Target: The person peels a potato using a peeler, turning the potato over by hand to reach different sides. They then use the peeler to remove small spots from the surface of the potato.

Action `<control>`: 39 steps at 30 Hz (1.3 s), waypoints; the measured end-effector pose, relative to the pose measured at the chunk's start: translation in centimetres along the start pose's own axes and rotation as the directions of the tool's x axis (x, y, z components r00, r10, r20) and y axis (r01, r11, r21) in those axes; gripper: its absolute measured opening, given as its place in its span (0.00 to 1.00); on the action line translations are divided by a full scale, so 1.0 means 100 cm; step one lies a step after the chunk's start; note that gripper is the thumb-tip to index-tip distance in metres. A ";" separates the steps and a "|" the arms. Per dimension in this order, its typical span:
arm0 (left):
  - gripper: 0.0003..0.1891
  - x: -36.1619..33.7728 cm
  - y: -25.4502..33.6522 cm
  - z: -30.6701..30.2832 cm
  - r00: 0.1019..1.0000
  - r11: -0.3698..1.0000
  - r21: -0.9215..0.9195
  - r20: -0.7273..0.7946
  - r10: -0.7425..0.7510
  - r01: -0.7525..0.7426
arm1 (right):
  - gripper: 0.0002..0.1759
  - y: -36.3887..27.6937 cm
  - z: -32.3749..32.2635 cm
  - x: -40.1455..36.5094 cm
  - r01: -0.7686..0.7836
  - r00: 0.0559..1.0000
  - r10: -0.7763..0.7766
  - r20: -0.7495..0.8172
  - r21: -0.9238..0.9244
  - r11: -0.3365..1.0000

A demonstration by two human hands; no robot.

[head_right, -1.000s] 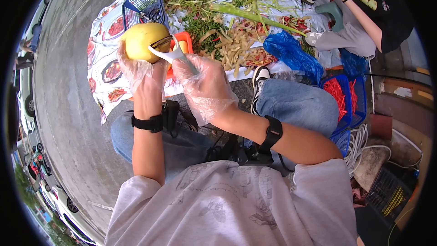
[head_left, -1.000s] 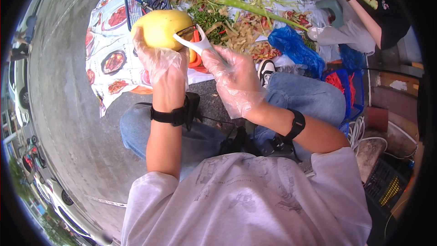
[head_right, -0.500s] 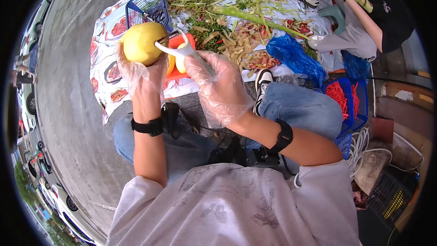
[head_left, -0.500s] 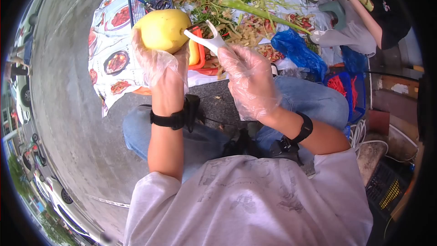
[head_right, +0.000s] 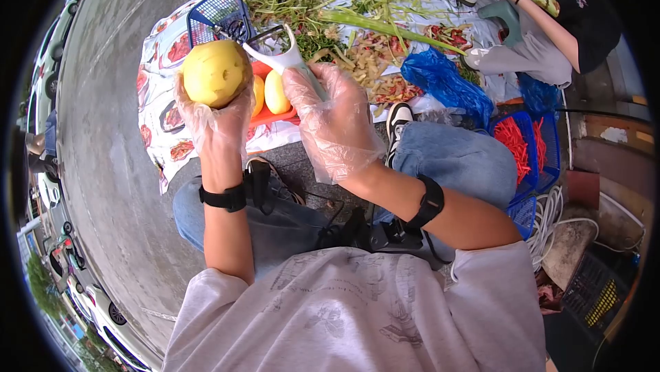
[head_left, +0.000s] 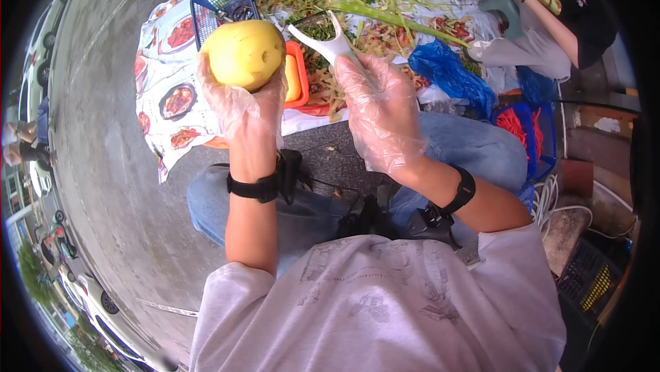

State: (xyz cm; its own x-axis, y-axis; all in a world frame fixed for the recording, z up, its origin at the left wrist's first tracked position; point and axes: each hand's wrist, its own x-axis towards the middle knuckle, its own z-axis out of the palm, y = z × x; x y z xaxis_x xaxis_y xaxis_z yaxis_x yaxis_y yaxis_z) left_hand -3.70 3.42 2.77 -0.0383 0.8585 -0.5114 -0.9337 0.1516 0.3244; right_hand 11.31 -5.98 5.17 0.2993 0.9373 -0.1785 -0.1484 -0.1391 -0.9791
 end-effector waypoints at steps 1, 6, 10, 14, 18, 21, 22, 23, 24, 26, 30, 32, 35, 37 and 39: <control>0.27 -0.002 0.000 0.002 0.999 1.000 -0.015 -0.034 -0.006 0.005 | 0.12 -0.007 -0.004 0.005 -0.099 0.995 0.097 0.035 0.060 0.993; 0.27 -0.006 -0.006 0.002 0.996 0.998 -0.003 0.066 -0.057 0.057 | 0.15 0.007 -0.007 0.036 -0.079 0.990 0.034 0.140 0.331 0.940; 0.27 -0.007 -0.013 0.001 0.978 0.990 0.019 0.157 -0.140 0.139 | 0.34 0.013 0.012 0.034 -0.021 0.965 -0.076 0.250 0.363 0.932; 0.30 -0.012 -0.021 0.000 0.964 0.986 -0.022 0.214 -0.159 0.168 | 0.34 0.017 0.013 0.041 0.074 0.936 -0.164 0.310 0.283 0.956; 0.31 -0.016 -0.023 0.000 0.896 0.983 0.078 0.405 -0.181 0.164 | 0.30 0.006 0.003 0.040 0.072 0.949 -0.148 0.279 0.264 0.962; 0.33 -0.015 -0.021 0.003 0.908 0.979 0.191 0.395 -0.142 0.070 | 0.35 -0.007 -0.008 0.045 0.155 0.929 -0.225 0.295 0.242 0.958; 0.34 -0.014 -0.022 0.003 0.911 0.957 0.289 0.397 -0.107 -0.014 | 0.38 -0.013 -0.012 0.044 0.213 0.913 -0.273 0.303 0.216 0.953; 0.34 -0.017 -0.022 0.003 0.901 0.962 0.270 0.408 -0.150 0.038 | 0.38 -0.015 -0.016 0.043 0.219 0.909 -0.279 0.309 0.215 0.952; 0.34 -0.016 -0.022 0.003 0.900 0.964 0.266 0.411 -0.144 0.033 | 0.41 -0.016 -0.020 0.042 0.296 0.907 -0.281 0.313 0.001 0.955; 0.31 -0.016 -0.022 0.001 0.937 0.959 0.281 0.320 -0.139 0.046 | 0.44 -0.011 -0.022 0.038 0.365 0.900 -0.286 0.330 -0.210 0.907; 0.35 -0.006 -0.021 -0.010 0.905 0.964 0.231 0.367 -0.215 0.135 | 0.39 -0.013 -0.023 0.024 0.433 0.850 -0.284 0.443 -0.283 0.856; 0.34 -0.010 -0.024 -0.006 0.874 0.967 0.227 0.438 -0.211 0.119 | 0.29 -0.034 -0.023 0.021 0.263 0.872 -0.215 0.439 -0.051 0.964; 0.34 -0.012 -0.022 -0.008 0.895 0.943 0.303 0.370 -0.250 0.138 | 0.08 -0.053 -0.041 0.028 0.279 0.897 -0.230 0.377 -0.083 0.957; 0.35 -0.012 -0.023 -0.013 0.870 0.907 0.378 0.366 -0.330 0.185 | 0.12 -0.077 -0.066 0.039 0.206 0.851 -0.055 0.523 -0.237 0.949; 0.34 -0.017 -0.027 -0.018 0.881 0.898 0.380 0.317 -0.350 0.220 | 0.15 -0.078 -0.086 0.065 0.447 0.784 -0.172 0.596 -0.352 0.822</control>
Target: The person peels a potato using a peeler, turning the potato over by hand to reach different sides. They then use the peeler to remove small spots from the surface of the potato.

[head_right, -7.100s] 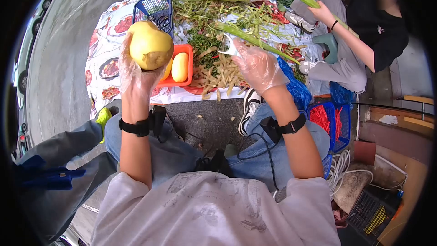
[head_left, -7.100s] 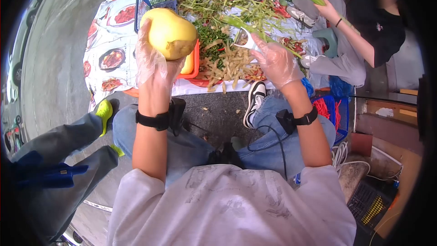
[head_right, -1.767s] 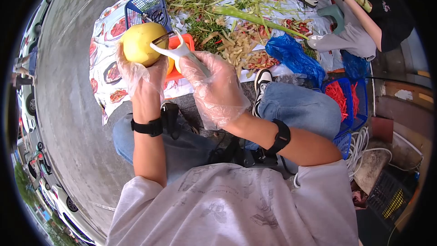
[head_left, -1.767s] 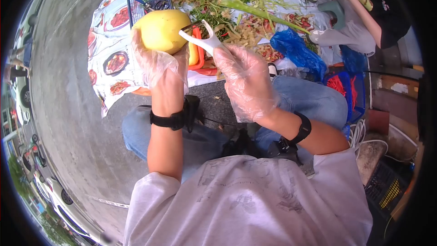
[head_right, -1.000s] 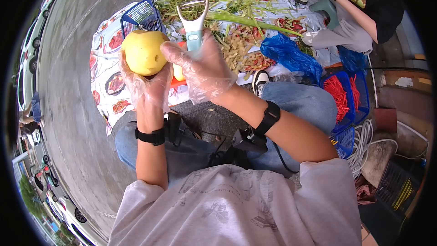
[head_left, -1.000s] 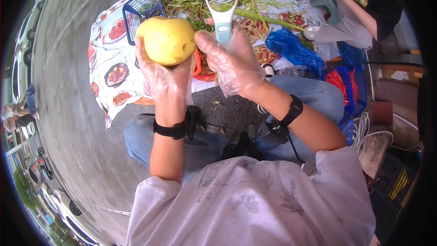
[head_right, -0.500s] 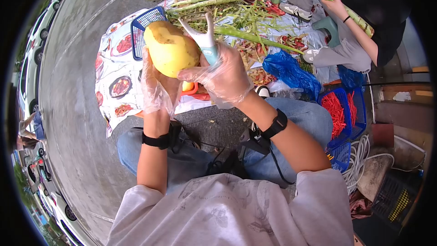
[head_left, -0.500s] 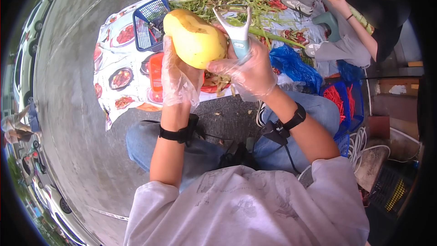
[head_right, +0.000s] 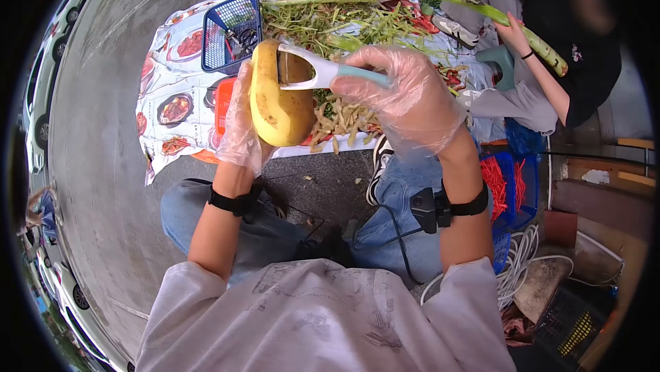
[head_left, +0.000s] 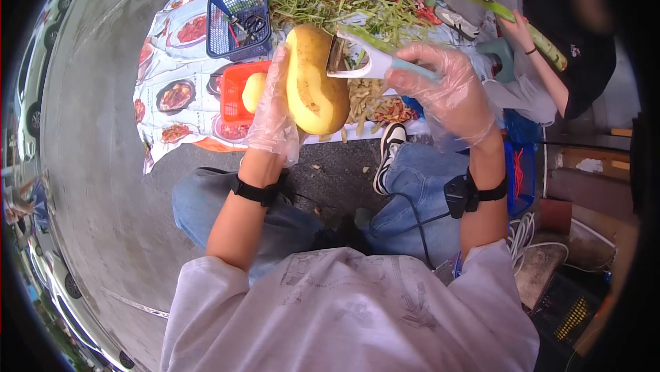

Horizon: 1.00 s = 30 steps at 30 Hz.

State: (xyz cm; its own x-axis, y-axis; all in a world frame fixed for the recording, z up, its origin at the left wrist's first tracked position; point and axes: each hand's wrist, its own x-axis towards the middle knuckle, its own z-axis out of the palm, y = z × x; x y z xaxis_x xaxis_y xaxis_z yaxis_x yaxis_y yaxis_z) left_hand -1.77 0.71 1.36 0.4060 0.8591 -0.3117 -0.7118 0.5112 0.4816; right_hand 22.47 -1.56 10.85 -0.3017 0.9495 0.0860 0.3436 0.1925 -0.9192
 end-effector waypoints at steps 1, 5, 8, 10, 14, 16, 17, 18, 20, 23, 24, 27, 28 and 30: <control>0.34 -0.003 -0.005 -0.002 0.999 0.999 0.002 -0.036 -0.033 0.033 | 0.18 0.004 -0.006 0.000 0.164 0.986 -0.156 0.054 -0.242 0.956; 0.30 -0.005 -0.021 -0.006 0.978 0.975 -0.080 -0.007 -0.207 0.206 | 0.13 -0.003 -0.018 -0.009 -0.186 0.980 0.195 -0.037 0.177 0.966; 0.29 -0.011 -0.029 -0.005 0.966 0.956 -0.141 0.004 -0.260 0.258 | 0.10 0.007 -0.022 -0.007 -0.090 0.975 0.152 -0.164 0.337 0.937; 0.29 -0.016 -0.027 0.000 0.940 0.931 -0.128 0.057 -0.336 0.341 | 0.12 0.009 -0.023 -0.004 -0.016 0.963 0.155 -0.223 0.522 0.853; 0.30 -0.016 -0.031 0.004 0.939 0.926 -0.158 0.045 -0.341 0.344 | 0.17 0.009 -0.011 0.008 -0.063 0.970 0.191 -0.149 0.606 0.793; 0.30 -0.019 -0.031 0.004 0.934 0.918 -0.169 0.073 -0.351 0.358 | 0.19 0.000 0.000 0.011 0.002 0.984 0.115 -0.137 0.650 0.760; 0.30 -0.020 -0.032 0.003 0.925 0.911 -0.166 0.101 -0.366 0.378 | 0.19 -0.004 0.004 0.009 -0.010 0.985 0.118 -0.124 0.647 0.762; 0.29 -0.019 -0.033 -0.001 0.921 0.907 -0.166 0.108 -0.373 0.387 | 0.20 -0.008 0.008 0.005 0.018 0.991 0.055 -0.123 0.524 0.852; 0.28 -0.019 -0.035 -0.004 0.926 0.911 -0.168 0.090 -0.367 0.378 | 0.18 -0.018 0.016 0.000 0.071 0.997 -0.055 -0.055 0.375 0.924; 0.25 -0.021 -0.033 -0.011 0.915 0.896 -0.189 0.094 -0.392 0.403 | 0.12 -0.035 0.046 -0.011 0.066 0.998 -0.064 -0.019 0.389 0.919; 0.23 -0.021 -0.032 -0.015 0.898 0.859 -0.271 0.197 -0.393 0.435 | 0.07 -0.036 0.050 -0.015 0.009 1.000 -0.005 -0.010 0.410 0.912; 0.21 -0.024 -0.032 -0.018 0.890 0.839 -0.310 0.243 -0.384 0.447 | 0.07 -0.037 0.056 -0.015 0.031 0.998 -0.048 0.031 0.412 0.911; 0.21 -0.025 -0.032 -0.020 0.878 0.846 -0.278 0.298 -0.375 0.455 | 0.07 -0.038 0.059 -0.015 0.025 0.998 -0.044 0.038 0.408 0.912; 0.21 -0.027 -0.033 -0.016 0.861 0.852 -0.244 0.354 -0.366 0.462 | 0.09 -0.040 0.062 -0.015 0.080 0.995 -0.092 0.035 0.261 0.962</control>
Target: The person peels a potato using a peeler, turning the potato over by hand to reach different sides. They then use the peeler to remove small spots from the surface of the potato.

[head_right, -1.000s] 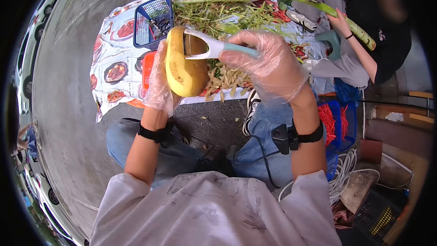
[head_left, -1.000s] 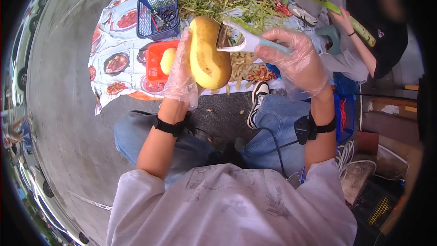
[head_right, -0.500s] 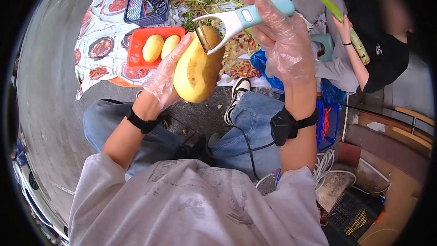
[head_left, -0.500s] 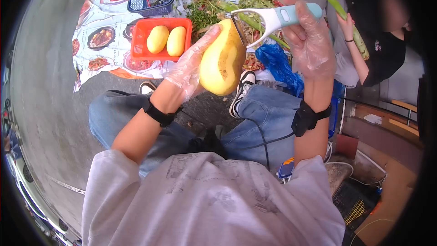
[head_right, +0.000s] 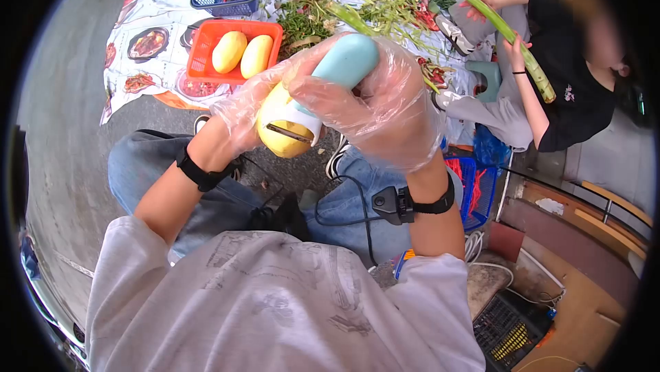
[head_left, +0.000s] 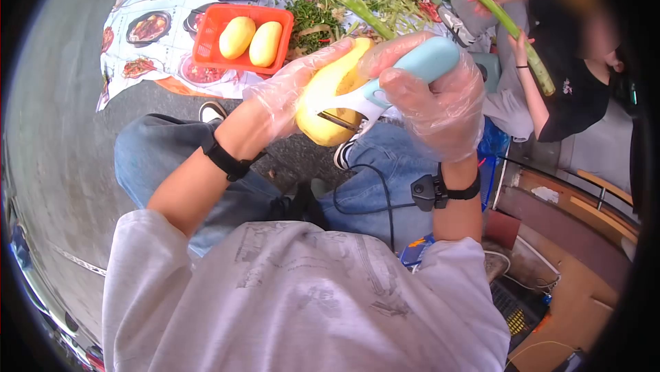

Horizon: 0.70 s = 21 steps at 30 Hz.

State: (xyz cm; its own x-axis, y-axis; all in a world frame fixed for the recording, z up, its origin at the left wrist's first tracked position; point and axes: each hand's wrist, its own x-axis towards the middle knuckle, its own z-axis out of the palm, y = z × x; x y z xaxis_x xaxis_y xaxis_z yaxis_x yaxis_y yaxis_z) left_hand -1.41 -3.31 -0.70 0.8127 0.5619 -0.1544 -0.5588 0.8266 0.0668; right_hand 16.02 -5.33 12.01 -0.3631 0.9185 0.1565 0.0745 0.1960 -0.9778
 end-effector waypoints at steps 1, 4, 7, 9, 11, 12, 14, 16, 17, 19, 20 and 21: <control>0.20 0.000 -0.004 0.006 0.996 0.997 0.070 -0.084 0.033 -0.027 | 0.09 -0.002 0.000 0.000 -0.003 1.000 0.003 0.001 -0.002 1.000; 0.20 -0.002 -0.010 0.013 0.984 0.994 0.106 -0.171 0.047 -0.029 | 0.07 -0.004 -0.001 -0.001 -0.074 0.997 0.074 0.022 0.001 0.997; 0.21 -0.003 -0.009 0.011 0.981 0.999 0.042 -0.192 -0.022 0.031 | 0.09 0.004 -0.003 0.000 -0.048 0.999 0.046 0.016 0.093 0.994; 0.22 -0.004 -0.008 0.008 0.976 0.997 0.012 -0.207 -0.072 0.076 | 0.09 0.010 -0.004 0.001 -0.035 0.998 0.037 -0.044 0.032 0.999; 0.24 -0.003 -0.008 0.004 0.981 0.994 0.007 -0.159 -0.110 0.113 | 0.09 0.009 -0.008 0.001 -0.008 0.995 0.006 -0.103 -0.020 1.000; 0.24 -0.004 -0.009 0.005 0.981 0.993 0.008 -0.159 -0.112 0.114 | 0.09 0.010 -0.010 0.002 0.016 0.988 -0.026 -0.155 -0.070 0.997; 0.24 -0.006 -0.014 0.010 0.974 0.974 0.224 -0.217 0.066 -0.016 | 0.09 0.024 -0.034 0.008 0.022 0.982 -0.042 -0.186 -0.113 0.993; 0.24 -0.010 -0.013 0.017 0.964 0.967 0.250 -0.266 0.028 0.041 | 0.10 0.040 -0.054 0.017 0.024 0.950 -0.103 -0.293 -0.259 0.965; 0.24 -0.011 -0.012 0.020 0.949 0.958 0.271 -0.315 0.002 0.089 | 0.10 0.053 -0.067 0.022 0.024 0.948 -0.106 -0.301 -0.264 0.964; 0.23 -0.013 -0.011 0.022 0.948 0.962 0.257 -0.318 -0.003 0.089 | 0.13 0.070 -0.097 0.025 -0.064 0.901 -0.256 -0.350 -0.691 0.720; 0.23 -0.013 -0.010 0.024 0.946 0.967 0.240 -0.323 -0.002 0.083 | 0.15 0.071 -0.108 0.023 -0.069 0.879 -0.313 -0.358 -0.747 0.662; 0.23 -0.013 -0.009 0.028 0.948 0.966 0.246 -0.318 -0.002 0.084 | 0.15 0.069 -0.106 0.025 -0.067 0.876 -0.320 -0.360 -0.749 0.659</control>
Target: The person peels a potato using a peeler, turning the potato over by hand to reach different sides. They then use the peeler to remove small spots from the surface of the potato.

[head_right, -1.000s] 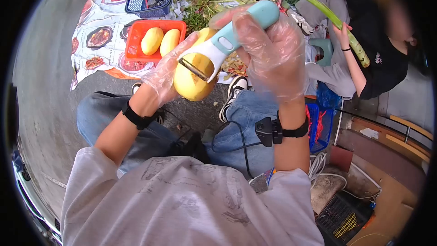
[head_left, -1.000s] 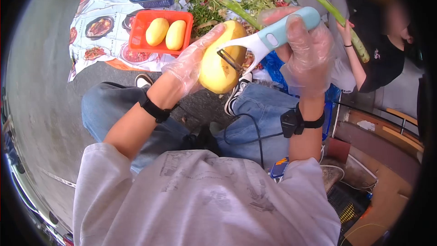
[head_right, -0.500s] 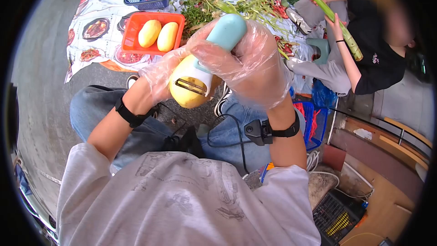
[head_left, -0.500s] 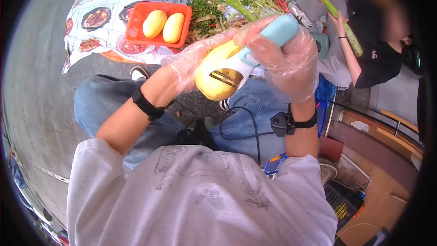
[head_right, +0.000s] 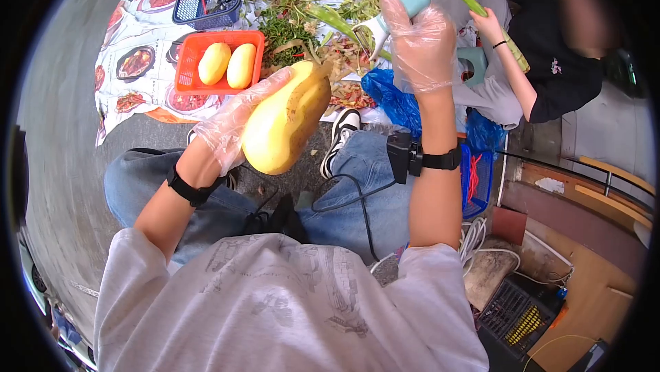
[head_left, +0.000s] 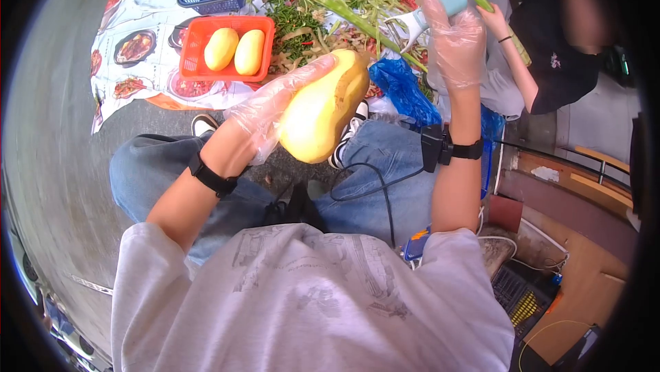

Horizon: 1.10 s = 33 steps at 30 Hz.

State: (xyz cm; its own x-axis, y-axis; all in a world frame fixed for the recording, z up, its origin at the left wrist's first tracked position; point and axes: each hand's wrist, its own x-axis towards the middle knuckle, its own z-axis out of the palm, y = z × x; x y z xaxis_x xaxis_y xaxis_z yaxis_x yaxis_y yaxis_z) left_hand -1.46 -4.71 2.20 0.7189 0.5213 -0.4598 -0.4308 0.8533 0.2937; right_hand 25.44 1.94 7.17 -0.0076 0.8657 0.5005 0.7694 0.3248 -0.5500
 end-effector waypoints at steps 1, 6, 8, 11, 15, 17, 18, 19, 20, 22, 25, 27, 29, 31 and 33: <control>0.23 -0.002 0.001 0.003 0.998 0.999 -0.021 -0.035 0.043 -0.044 | 0.15 -0.005 0.002 0.000 0.025 0.998 -0.019 -0.065 0.092 0.995; 0.24 0.003 0.000 0.000 0.990 0.988 -0.115 -0.109 0.087 -0.099 | 0.13 -0.063 -0.009 -0.016 -0.199 0.975 0.214 0.057 0.648 0.736; 0.23 0.011 -0.002 -0.011 0.986 0.984 -0.124 -0.118 0.115 -0.130 | 0.12 -0.086 -0.012 -0.032 -0.272 0.962 0.204 0.182 0.722 0.637; 0.21 0.015 -0.004 -0.011 0.984 0.960 -0.218 -0.082 0.159 -0.174 | 0.10 -0.106 0.001 -0.041 -0.195 0.971 0.027 0.237 0.726 0.660; 0.22 0.015 -0.003 -0.011 0.977 0.965 -0.196 -0.154 0.148 -0.177 | 0.07 -0.077 -0.005 -0.027 -0.035 0.986 -0.021 0.168 0.327 0.944; 0.23 0.015 -0.002 -0.012 0.976 0.961 -0.212 -0.167 0.143 -0.178 | 0.09 -0.066 -0.007 -0.022 0.078 0.997 -0.077 -0.015 0.101 0.992; 0.23 0.015 -0.002 -0.011 0.977 0.962 -0.210 -0.162 0.142 -0.174 | 0.09 -0.068 -0.006 -0.024 0.078 0.997 -0.076 -0.019 0.097 0.992; 0.24 0.015 -0.002 -0.010 0.978 0.968 -0.190 -0.161 0.134 -0.164 | 0.09 -0.071 -0.002 -0.027 -0.017 0.999 0.028 -0.028 0.317 0.948; 0.25 0.014 -0.001 -0.009 0.979 0.974 -0.168 -0.160 0.127 -0.154 | 0.10 -0.074 -0.001 -0.029 -0.104 0.991 0.131 -0.015 0.523 0.846; 0.25 0.013 -0.004 -0.007 0.976 0.973 -0.149 -0.157 0.152 -0.176 | 0.10 -0.077 -0.007 -0.026 -0.204 0.977 0.203 0.072 0.605 0.769; 0.29 0.017 -0.007 -0.014 0.983 0.981 -0.094 -0.092 0.159 -0.168 | 0.09 -0.079 -0.011 -0.027 -0.304 0.952 0.231 0.202 0.721 0.623; 0.33 0.019 -0.008 -0.019 0.990 0.988 -0.054 -0.031 0.141 -0.142 | 0.09 -0.083 -0.010 -0.030 -0.305 0.952 0.193 0.236 0.767 0.565; 0.37 0.020 -0.009 -0.020 0.992 0.989 -0.093 0.032 0.119 -0.116 | 0.08 -0.089 -0.010 -0.035 -0.301 0.954 0.190 0.234 0.735 0.607; 0.37 0.018 -0.007 -0.020 0.994 0.991 -0.110 0.069 0.085 -0.077 | 0.08 -0.094 -0.009 -0.038 -0.291 0.957 0.183 0.226 0.716 0.634; 0.36 0.016 -0.006 -0.019 0.993 0.991 -0.128 0.105 0.050 -0.036 | 0.08 -0.095 -0.007 -0.039 -0.283 0.959 0.178 0.221 0.695 0.661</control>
State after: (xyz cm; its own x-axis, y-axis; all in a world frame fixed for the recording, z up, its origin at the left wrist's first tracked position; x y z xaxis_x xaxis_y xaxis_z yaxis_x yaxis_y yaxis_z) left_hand -1.05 -4.35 -0.29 0.7498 0.5588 -0.3543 -0.5228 0.8286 0.2004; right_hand 18.59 -4.76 10.96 -0.0118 0.9720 0.2345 0.0663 0.2348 -0.9698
